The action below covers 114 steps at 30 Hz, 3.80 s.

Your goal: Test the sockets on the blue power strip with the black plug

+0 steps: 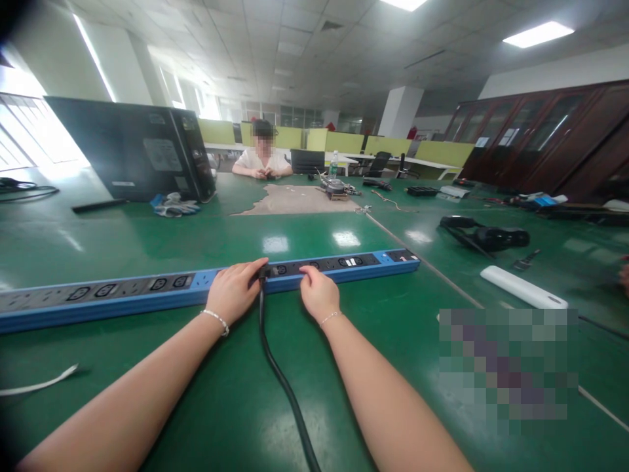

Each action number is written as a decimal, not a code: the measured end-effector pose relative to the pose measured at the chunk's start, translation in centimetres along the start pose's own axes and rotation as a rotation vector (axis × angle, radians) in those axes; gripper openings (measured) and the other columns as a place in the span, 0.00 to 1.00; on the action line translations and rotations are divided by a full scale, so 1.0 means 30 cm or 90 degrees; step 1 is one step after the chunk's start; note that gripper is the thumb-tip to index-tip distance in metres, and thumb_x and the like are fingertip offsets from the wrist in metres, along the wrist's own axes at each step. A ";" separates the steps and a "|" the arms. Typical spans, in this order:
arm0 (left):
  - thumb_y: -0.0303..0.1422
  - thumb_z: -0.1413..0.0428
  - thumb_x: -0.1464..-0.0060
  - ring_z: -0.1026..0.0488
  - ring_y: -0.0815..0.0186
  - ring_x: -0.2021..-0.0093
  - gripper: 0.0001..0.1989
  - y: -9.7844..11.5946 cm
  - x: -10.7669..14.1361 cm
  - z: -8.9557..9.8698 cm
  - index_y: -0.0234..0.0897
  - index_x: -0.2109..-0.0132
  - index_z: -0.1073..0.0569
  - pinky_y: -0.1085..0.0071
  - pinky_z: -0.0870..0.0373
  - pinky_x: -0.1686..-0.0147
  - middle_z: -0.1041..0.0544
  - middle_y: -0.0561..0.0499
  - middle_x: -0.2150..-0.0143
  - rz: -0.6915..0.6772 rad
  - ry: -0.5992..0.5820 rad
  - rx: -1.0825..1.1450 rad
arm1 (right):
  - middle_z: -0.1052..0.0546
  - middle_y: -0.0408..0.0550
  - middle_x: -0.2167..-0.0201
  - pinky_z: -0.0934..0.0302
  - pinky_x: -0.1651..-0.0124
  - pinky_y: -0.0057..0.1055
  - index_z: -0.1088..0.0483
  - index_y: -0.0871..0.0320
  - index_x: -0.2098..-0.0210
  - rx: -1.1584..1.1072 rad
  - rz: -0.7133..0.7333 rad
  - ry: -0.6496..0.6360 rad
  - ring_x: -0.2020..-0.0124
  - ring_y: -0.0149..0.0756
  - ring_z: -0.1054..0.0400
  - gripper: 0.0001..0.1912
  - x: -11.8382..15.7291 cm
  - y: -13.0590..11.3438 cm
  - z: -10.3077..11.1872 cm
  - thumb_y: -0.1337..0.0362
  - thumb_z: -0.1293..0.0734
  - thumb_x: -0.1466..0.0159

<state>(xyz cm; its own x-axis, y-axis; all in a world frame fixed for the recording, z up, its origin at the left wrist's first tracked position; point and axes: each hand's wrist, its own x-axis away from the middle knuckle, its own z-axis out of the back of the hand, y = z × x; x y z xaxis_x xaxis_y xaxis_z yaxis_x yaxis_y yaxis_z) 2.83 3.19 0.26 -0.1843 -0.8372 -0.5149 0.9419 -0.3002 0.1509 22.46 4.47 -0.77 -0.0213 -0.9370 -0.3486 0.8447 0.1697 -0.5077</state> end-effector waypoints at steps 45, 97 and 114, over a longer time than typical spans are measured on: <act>0.34 0.51 0.46 0.29 0.64 0.52 0.18 -0.011 -0.028 -0.009 0.50 0.47 0.32 0.66 0.35 0.51 0.24 0.55 0.52 0.041 -0.022 0.059 | 0.21 0.43 0.66 0.39 0.63 0.29 0.27 0.49 0.56 0.055 0.002 0.011 0.65 0.36 0.28 0.18 -0.012 -0.022 -0.010 0.65 0.44 0.40; 0.41 0.53 0.44 0.27 0.63 0.56 0.19 -0.010 -0.042 0.071 0.43 0.47 0.33 0.68 0.33 0.55 0.24 0.50 0.54 0.185 0.182 0.163 | 0.33 0.42 0.45 0.69 0.37 0.46 0.33 0.47 0.49 0.064 0.153 0.029 0.41 0.36 0.47 0.25 -0.008 -0.007 -0.052 0.70 0.41 0.46; 0.42 0.50 0.50 0.26 0.59 0.57 0.21 -0.306 0.096 0.161 0.44 0.49 0.30 0.64 0.31 0.56 0.22 0.51 0.57 0.262 0.025 0.143 | 0.32 0.42 0.45 0.65 0.38 0.48 0.32 0.48 0.50 0.058 0.163 0.046 0.42 0.38 0.45 0.25 -0.012 0.003 -0.057 0.70 0.42 0.46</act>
<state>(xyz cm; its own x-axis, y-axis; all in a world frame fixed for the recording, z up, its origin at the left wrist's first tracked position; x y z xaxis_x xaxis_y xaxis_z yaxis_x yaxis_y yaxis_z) -7.70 1.32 1.47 0.2070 -0.8907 -0.4046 0.8497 -0.0413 0.5256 21.61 5.33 -2.04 0.1639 -0.8421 -0.5138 0.8722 0.3670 -0.3233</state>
